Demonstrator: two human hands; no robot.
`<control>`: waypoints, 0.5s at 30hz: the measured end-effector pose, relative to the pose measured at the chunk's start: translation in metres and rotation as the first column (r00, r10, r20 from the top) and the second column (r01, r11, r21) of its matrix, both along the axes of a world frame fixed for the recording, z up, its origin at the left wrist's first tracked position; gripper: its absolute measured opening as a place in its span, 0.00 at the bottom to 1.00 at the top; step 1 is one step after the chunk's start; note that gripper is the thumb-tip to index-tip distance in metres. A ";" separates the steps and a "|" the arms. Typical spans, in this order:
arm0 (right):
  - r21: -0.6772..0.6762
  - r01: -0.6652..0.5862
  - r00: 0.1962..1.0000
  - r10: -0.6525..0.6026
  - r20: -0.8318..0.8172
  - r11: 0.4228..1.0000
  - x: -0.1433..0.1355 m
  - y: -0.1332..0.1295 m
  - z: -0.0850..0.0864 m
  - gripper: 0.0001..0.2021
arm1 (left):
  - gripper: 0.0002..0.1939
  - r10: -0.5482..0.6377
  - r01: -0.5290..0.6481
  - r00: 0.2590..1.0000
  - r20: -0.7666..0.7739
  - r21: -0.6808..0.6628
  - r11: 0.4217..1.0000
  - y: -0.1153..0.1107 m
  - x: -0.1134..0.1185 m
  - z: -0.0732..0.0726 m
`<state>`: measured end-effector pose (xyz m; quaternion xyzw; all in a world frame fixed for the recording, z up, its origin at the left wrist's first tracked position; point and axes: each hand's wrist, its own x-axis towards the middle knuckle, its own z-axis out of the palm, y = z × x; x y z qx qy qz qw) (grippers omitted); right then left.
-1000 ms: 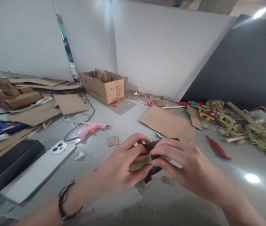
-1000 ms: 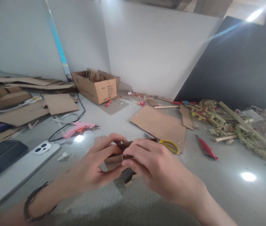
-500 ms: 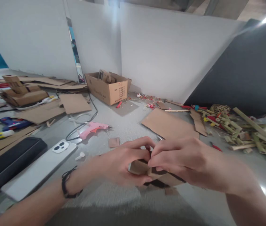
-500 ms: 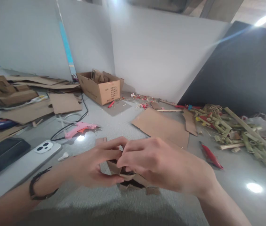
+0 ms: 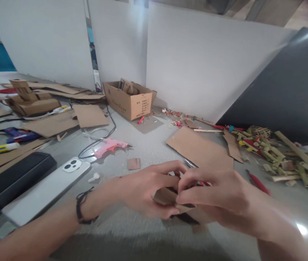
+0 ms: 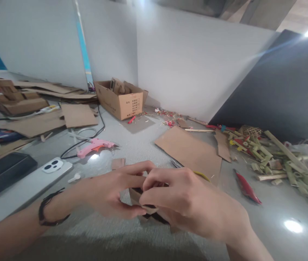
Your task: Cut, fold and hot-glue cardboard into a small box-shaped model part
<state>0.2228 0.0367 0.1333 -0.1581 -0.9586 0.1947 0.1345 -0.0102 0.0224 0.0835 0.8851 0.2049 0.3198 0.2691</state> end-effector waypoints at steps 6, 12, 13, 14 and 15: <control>0.090 0.035 0.999 -0.037 0.016 0.995 -0.001 -0.009 -0.001 0.13 | 0.09 -0.014 0.015 1.000 0.010 -0.031 0.999 0.000 0.000 -0.001; 0.115 0.032 0.999 -0.032 0.000 0.993 0.001 -0.009 -0.008 0.14 | 0.14 0.007 -0.008 1.000 -0.006 -0.046 0.999 -0.004 0.000 -0.002; 0.114 0.024 1.000 -0.024 -0.005 0.993 0.001 -0.007 -0.009 0.14 | 0.15 0.013 -0.013 1.000 -0.008 -0.041 0.999 -0.004 0.000 -0.003; 0.115 0.016 1.000 -0.015 -0.012 0.993 0.002 -0.006 -0.009 0.14 | 0.16 0.019 -0.019 1.000 -0.006 -0.035 0.999 -0.003 -0.001 -0.003; 0.116 0.009 1.000 -0.007 -0.020 0.993 0.003 -0.005 -0.009 0.14 | 0.16 0.022 -0.022 1.000 0.001 -0.031 0.999 -0.002 -0.003 -0.002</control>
